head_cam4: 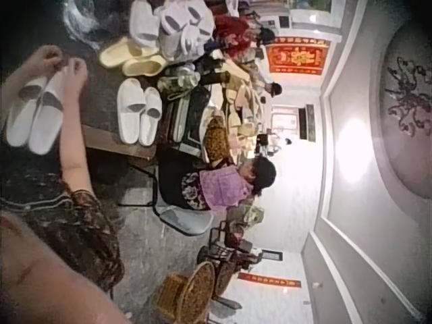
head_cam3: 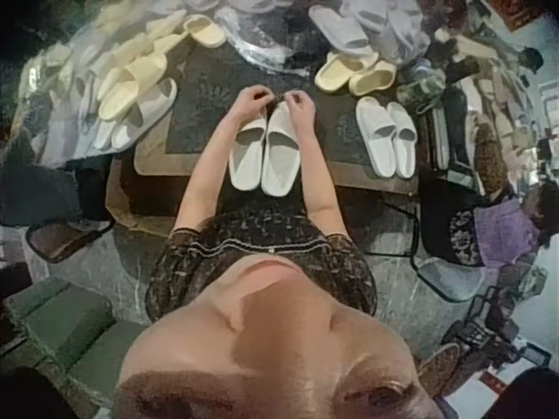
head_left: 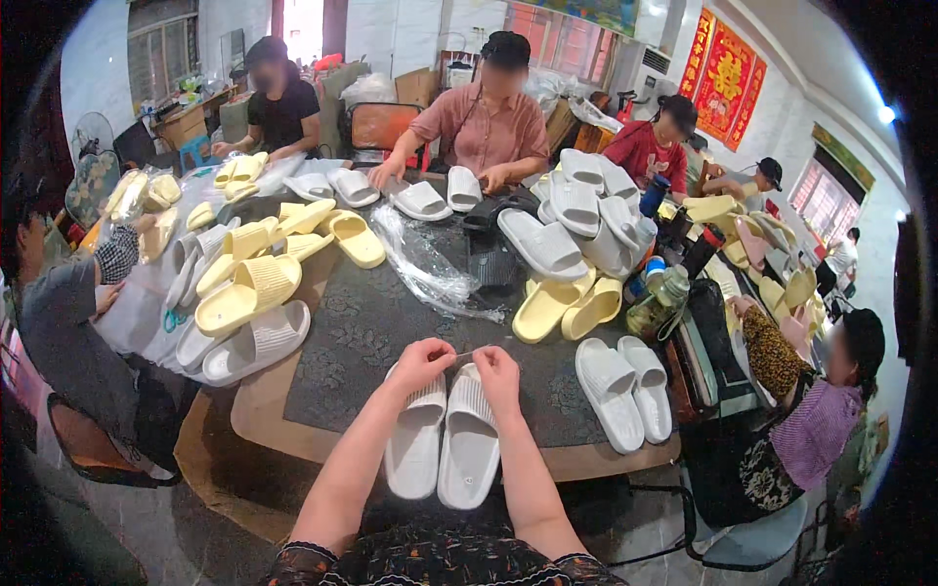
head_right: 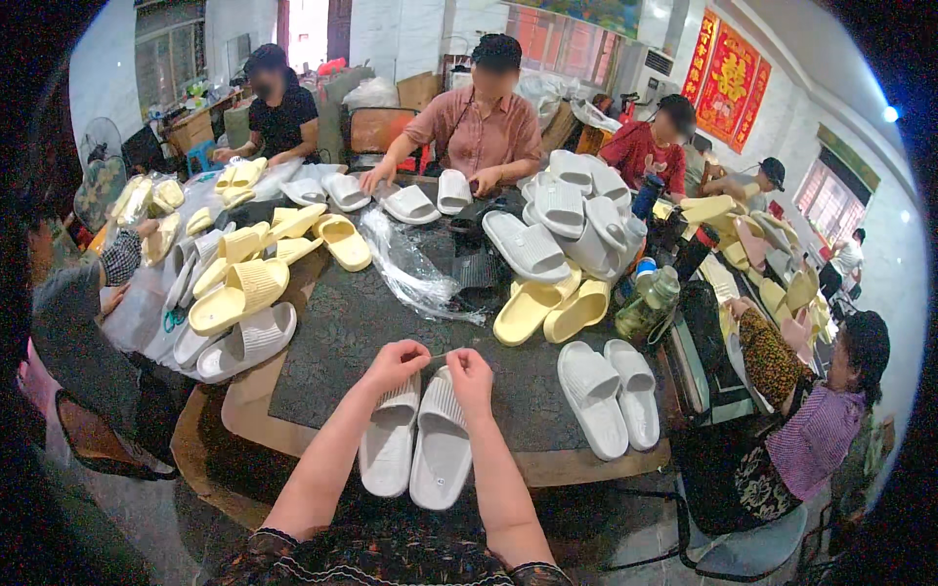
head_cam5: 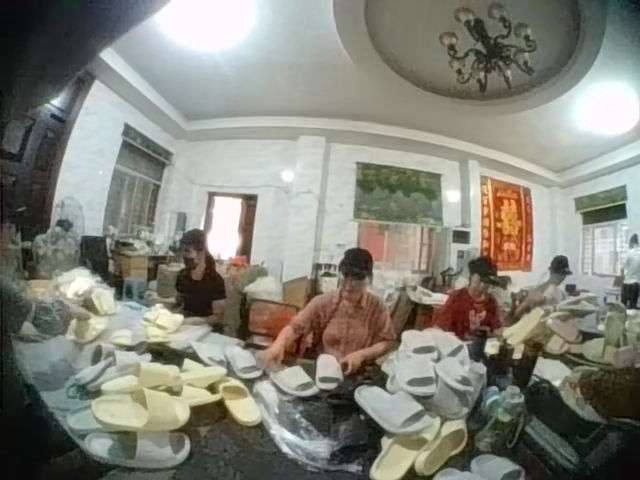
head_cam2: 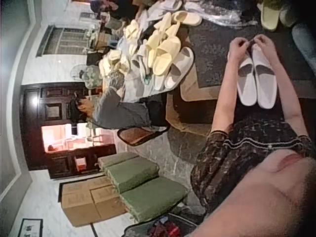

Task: The person takes pairs of slide slippers and fastens them together with plastic tag loops by hand.

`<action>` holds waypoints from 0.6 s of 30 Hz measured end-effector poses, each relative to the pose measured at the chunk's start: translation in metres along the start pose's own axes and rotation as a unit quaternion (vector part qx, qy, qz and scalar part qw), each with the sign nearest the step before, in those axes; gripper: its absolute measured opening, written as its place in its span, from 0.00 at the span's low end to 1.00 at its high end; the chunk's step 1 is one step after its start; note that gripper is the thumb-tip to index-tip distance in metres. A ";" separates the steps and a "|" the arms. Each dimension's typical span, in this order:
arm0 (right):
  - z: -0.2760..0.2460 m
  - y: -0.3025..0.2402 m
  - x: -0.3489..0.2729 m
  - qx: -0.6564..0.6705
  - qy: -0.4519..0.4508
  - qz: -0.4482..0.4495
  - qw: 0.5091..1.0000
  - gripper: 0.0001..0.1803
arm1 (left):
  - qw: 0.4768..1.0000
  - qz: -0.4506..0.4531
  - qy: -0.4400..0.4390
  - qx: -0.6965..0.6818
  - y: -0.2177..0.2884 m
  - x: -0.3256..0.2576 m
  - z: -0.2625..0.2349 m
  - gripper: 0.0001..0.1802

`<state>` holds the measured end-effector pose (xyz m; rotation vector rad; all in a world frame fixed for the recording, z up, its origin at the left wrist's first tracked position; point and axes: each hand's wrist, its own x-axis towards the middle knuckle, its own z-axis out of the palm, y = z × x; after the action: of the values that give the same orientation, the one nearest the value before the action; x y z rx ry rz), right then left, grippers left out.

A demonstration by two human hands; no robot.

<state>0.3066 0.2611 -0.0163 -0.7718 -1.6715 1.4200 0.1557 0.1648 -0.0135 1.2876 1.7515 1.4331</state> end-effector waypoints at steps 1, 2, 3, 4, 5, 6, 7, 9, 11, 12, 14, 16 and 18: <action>0.001 0.002 0.004 0.025 0.004 0.019 0.999 0.10 | 1.000 0.003 0.012 0.008 -0.001 0.000 0.000 0.10; -0.001 0.005 0.002 0.025 0.004 0.020 0.999 0.10 | 1.000 0.006 0.025 0.016 -0.002 0.001 -0.001 0.10; 0.000 -0.009 -0.003 -0.033 -0.027 -0.025 0.999 0.09 | 1.000 -0.010 -0.003 -0.007 0.001 0.003 0.000 0.10; 0.001 -0.017 -0.005 -0.091 -0.057 -0.069 0.992 0.09 | 1.000 -0.011 -0.005 -0.008 0.004 0.001 0.001 0.10; 0.002 -0.010 -0.006 -0.103 -0.071 -0.088 0.988 0.08 | 1.000 -0.019 -0.002 -0.013 0.006 -0.003 0.002 0.09; 0.001 -0.004 -0.004 -0.105 -0.069 -0.090 0.988 0.08 | 1.000 -0.023 0.001 -0.017 0.012 -0.004 0.002 0.08; 0.000 0.001 -0.001 -0.057 -0.038 -0.062 0.996 0.10 | 1.000 -0.020 0.000 -0.019 0.011 -0.002 0.003 0.08; 0.000 0.004 0.002 0.030 0.018 -0.032 0.999 0.11 | 0.999 -0.030 0.034 -0.014 0.006 -0.001 0.001 0.09; 0.002 0.000 0.000 0.006 -0.010 -0.033 0.999 0.11 | 0.999 -0.016 0.030 0.011 0.001 -0.001 -0.003 0.09; 0.002 -0.001 -0.001 -0.015 -0.035 -0.035 0.999 0.11 | 0.999 0.000 0.023 0.041 0.003 -0.001 -0.003 0.09; 0.001 0.002 -0.002 -0.081 -0.049 -0.060 0.994 0.11 | 1.000 -0.010 -0.003 0.001 0.007 -0.002 0.001 0.10; 0.000 -0.009 -0.004 -0.115 -0.045 -0.061 0.990 0.10 | 1.000 -0.001 0.014 -0.012 0.008 -0.003 0.002 0.09; 0.002 0.012 0.003 -0.038 -0.016 -0.019 0.999 0.10 | 0.999 -0.007 0.026 -0.023 0.007 -0.002 0.000 0.09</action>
<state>0.3029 0.2647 -0.0282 -0.7593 -1.7640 1.3546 0.1584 0.1626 -0.0074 1.2233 1.7478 1.5031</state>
